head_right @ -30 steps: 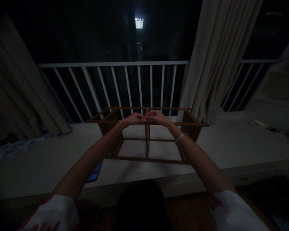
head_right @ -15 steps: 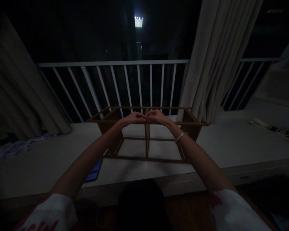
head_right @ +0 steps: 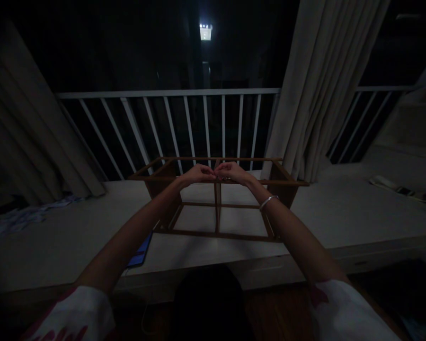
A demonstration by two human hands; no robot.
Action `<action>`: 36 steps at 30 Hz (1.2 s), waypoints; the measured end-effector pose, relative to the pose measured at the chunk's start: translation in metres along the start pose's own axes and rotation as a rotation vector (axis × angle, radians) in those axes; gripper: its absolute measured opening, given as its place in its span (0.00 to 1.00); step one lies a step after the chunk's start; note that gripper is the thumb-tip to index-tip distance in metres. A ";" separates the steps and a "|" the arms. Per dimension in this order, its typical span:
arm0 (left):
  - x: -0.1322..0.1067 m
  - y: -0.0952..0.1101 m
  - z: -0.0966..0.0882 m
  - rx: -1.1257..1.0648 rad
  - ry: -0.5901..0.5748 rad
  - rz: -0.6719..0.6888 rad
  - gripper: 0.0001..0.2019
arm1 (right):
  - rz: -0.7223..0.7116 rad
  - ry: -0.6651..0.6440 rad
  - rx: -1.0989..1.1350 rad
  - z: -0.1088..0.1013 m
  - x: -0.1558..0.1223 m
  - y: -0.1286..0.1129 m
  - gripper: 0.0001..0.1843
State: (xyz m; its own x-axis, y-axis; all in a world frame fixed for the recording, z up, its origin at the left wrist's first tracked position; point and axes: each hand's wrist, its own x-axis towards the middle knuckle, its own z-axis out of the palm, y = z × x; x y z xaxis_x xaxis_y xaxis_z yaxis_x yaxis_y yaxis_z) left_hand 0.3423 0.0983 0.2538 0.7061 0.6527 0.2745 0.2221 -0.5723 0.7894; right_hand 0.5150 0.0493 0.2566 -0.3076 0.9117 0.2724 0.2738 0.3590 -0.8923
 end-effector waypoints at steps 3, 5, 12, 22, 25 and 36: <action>0.001 -0.001 0.000 -0.012 -0.004 0.003 0.17 | -0.012 -0.006 -0.018 0.001 -0.003 -0.005 0.13; 0.002 -0.002 0.000 -0.022 -0.008 0.005 0.17 | -0.028 -0.004 -0.030 0.002 -0.004 -0.007 0.12; 0.001 -0.005 0.000 -0.041 -0.050 0.029 0.18 | -0.067 -0.045 -0.029 0.002 -0.005 -0.008 0.08; 0.004 -0.004 -0.003 -0.010 -0.076 0.019 0.16 | -0.002 -0.075 -0.075 0.001 -0.002 -0.006 0.12; 0.005 -0.006 -0.004 0.002 -0.090 0.005 0.16 | -0.006 -0.092 -0.064 0.000 -0.001 -0.005 0.12; 0.009 -0.011 -0.006 0.007 -0.087 -0.065 0.15 | -0.018 -0.110 -0.077 0.003 -0.004 -0.010 0.16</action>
State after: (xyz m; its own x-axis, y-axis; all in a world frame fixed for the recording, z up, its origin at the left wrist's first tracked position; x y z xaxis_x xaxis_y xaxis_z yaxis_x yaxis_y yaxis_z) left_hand 0.3416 0.1133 0.2509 0.7456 0.6434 0.1737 0.2740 -0.5336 0.8001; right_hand 0.5110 0.0416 0.2635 -0.4101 0.8789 0.2435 0.3349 0.3935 -0.8562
